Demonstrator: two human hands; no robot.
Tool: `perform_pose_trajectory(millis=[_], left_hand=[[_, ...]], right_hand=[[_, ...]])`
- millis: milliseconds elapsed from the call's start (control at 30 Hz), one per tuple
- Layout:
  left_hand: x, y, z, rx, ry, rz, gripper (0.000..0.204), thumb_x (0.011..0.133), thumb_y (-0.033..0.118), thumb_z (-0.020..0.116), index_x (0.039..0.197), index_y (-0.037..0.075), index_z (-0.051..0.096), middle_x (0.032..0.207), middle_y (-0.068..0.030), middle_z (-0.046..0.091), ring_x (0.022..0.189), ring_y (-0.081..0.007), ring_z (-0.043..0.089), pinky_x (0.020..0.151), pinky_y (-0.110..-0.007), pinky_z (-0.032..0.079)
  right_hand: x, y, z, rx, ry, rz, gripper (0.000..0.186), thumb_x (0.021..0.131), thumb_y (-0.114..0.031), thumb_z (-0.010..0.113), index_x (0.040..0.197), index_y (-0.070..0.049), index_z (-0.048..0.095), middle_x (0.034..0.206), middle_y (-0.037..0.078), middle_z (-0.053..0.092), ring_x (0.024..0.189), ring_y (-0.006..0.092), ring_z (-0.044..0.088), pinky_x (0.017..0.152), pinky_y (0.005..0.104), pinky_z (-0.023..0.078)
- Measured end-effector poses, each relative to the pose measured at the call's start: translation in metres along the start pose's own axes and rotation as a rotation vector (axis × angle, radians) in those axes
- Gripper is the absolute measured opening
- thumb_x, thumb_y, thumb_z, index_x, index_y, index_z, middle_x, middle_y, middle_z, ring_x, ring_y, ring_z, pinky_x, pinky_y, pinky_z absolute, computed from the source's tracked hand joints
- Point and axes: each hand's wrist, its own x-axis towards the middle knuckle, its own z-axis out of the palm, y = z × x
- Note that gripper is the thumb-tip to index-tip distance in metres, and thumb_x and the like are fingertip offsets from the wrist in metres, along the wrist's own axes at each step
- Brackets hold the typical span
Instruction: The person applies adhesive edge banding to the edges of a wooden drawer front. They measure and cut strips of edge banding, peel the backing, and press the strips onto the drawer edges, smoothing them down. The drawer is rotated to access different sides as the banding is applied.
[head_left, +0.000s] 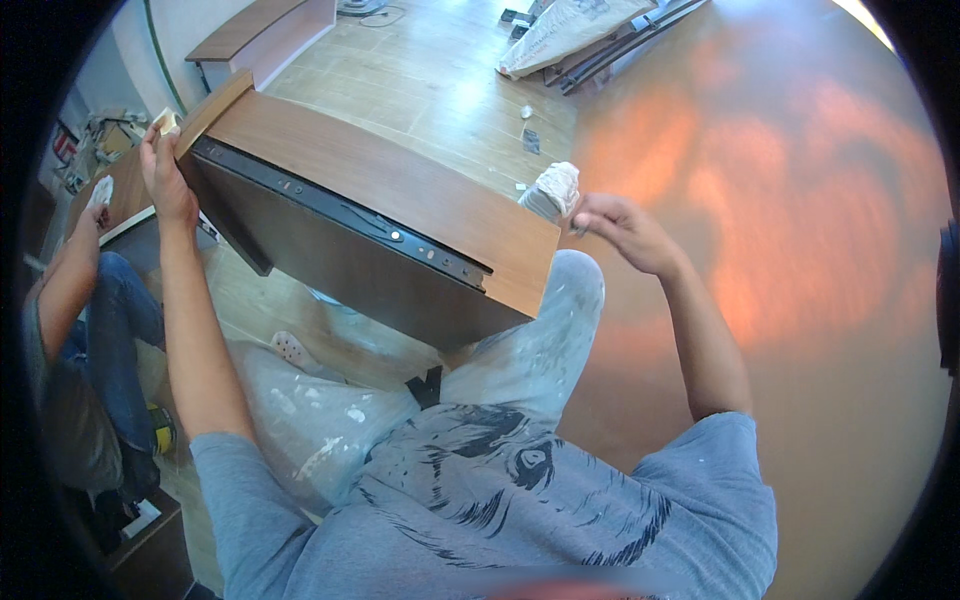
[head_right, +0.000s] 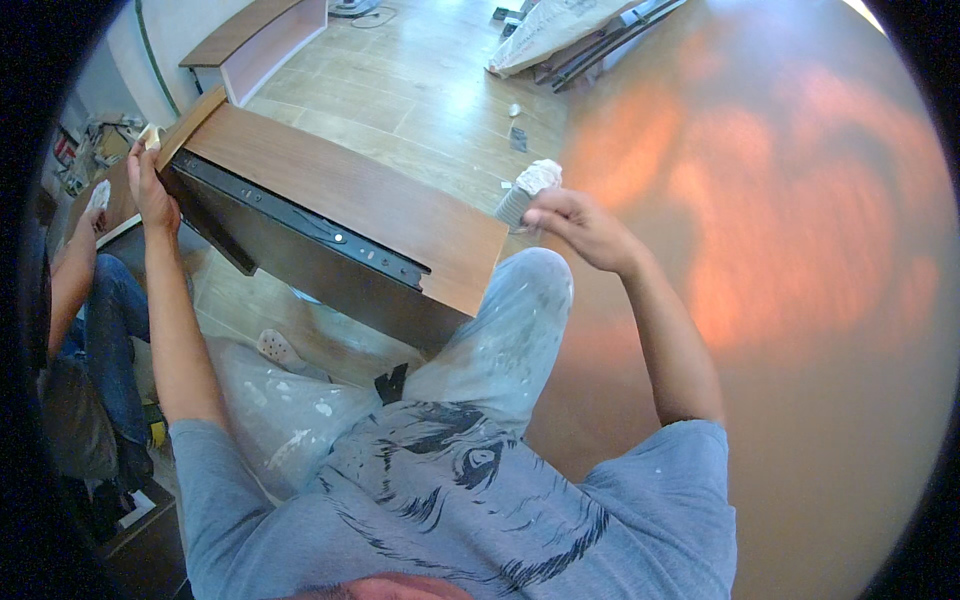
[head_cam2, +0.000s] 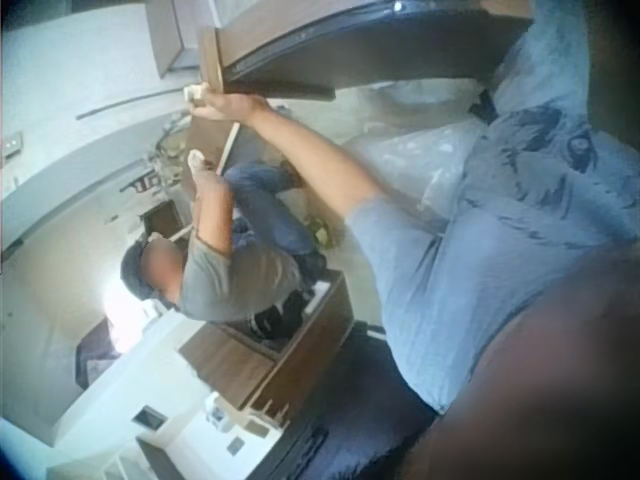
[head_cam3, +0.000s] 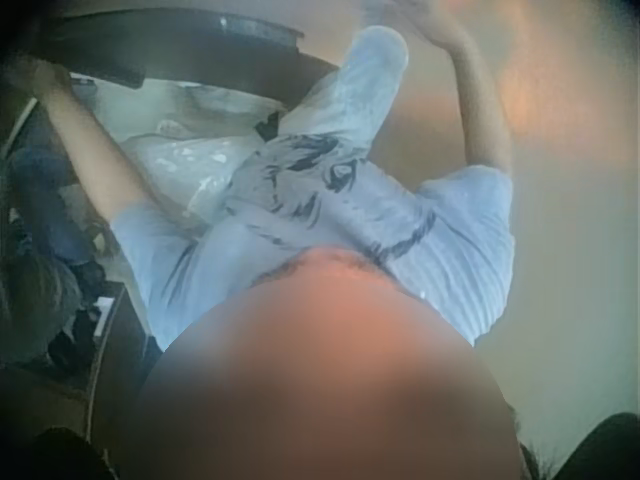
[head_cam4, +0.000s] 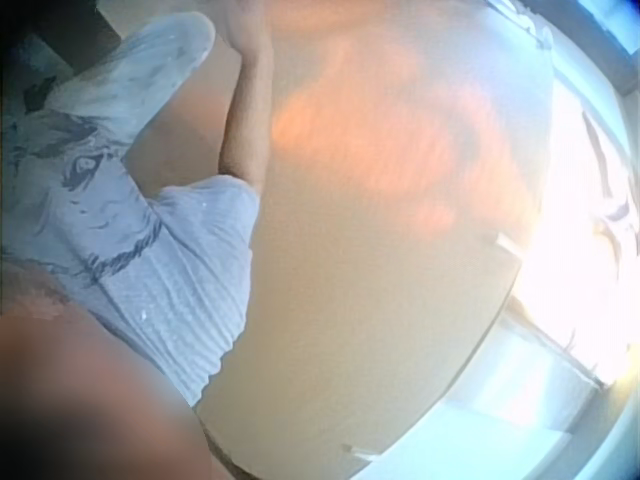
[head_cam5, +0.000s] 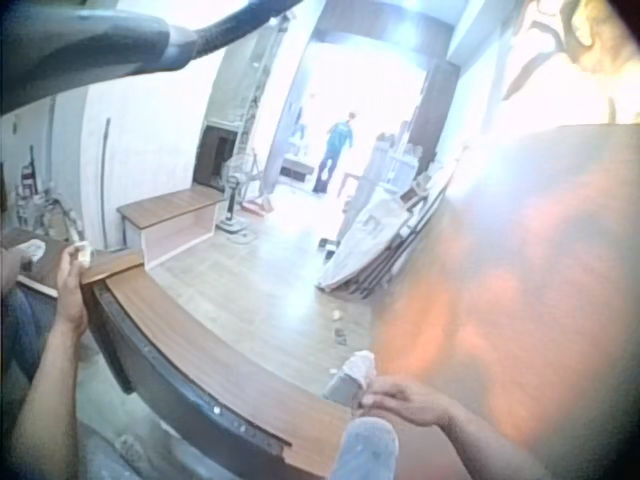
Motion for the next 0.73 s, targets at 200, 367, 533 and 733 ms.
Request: perform_pose_trajectory(millis=[200, 367, 533, 733], left_hand=[[0.002, 0.000, -0.006, 0.013, 0.014, -0.016, 0.056, 0.099, 0.026, 0.068, 0.143, -0.004, 0.049, 0.131, -0.0140, 0.062, 0.123, -0.0207, 0.060, 0.109, -0.032, 0.044], [0.009, -0.006, -0.009, 0.009, 0.021, 0.003, 0.056, 0.099, 0.026, 0.070, 0.141, -0.004, 0.050, 0.129, -0.0144, 0.063, 0.122, -0.0205, 0.060, 0.108, -0.032, 0.045], [0.010, -0.005, -0.012, -0.048, 0.008, -0.022, 0.055, 0.099, 0.025, 0.071, 0.141, -0.003, 0.050, 0.131, -0.0157, 0.063, 0.120, -0.0208, 0.062, 0.105, -0.031, 0.047], [0.016, -0.014, -0.021, -0.089, 0.023, -0.035, 0.061, 0.098, 0.025, 0.073, 0.146, -0.003, 0.047, 0.132, -0.0142, 0.063, 0.126, -0.0218, 0.059, 0.113, -0.034, 0.041]], right_hand=[[-0.048, -0.018, 0.010, 0.170, 0.251, 0.266, 0.027, 0.114, -0.028, 0.052, 0.102, -0.006, 0.063, 0.089, -0.001, 0.060, 0.078, 0.0068, 0.053, 0.071, 0.0254, 0.046], [-0.051, -0.042, 0.046, 0.271, 0.371, 0.279, 0.023, 0.113, -0.028, 0.053, 0.103, -0.008, 0.061, 0.082, -0.003, 0.056, 0.068, 0.0062, 0.049, 0.064, 0.0237, 0.043], [-0.041, -0.057, 0.057, 0.372, 0.330, 0.305, 0.022, 0.113, -0.029, 0.053, 0.105, -0.010, 0.060, 0.076, -0.004, 0.053, 0.064, 0.0059, 0.046, 0.061, 0.0248, 0.042], [-0.036, -0.053, 0.072, 0.528, 0.431, 0.362, 0.031, 0.104, -0.038, 0.070, 0.101, -0.009, 0.060, 0.070, -0.005, 0.050, 0.059, 0.0063, 0.043, 0.055, 0.0227, 0.038]])
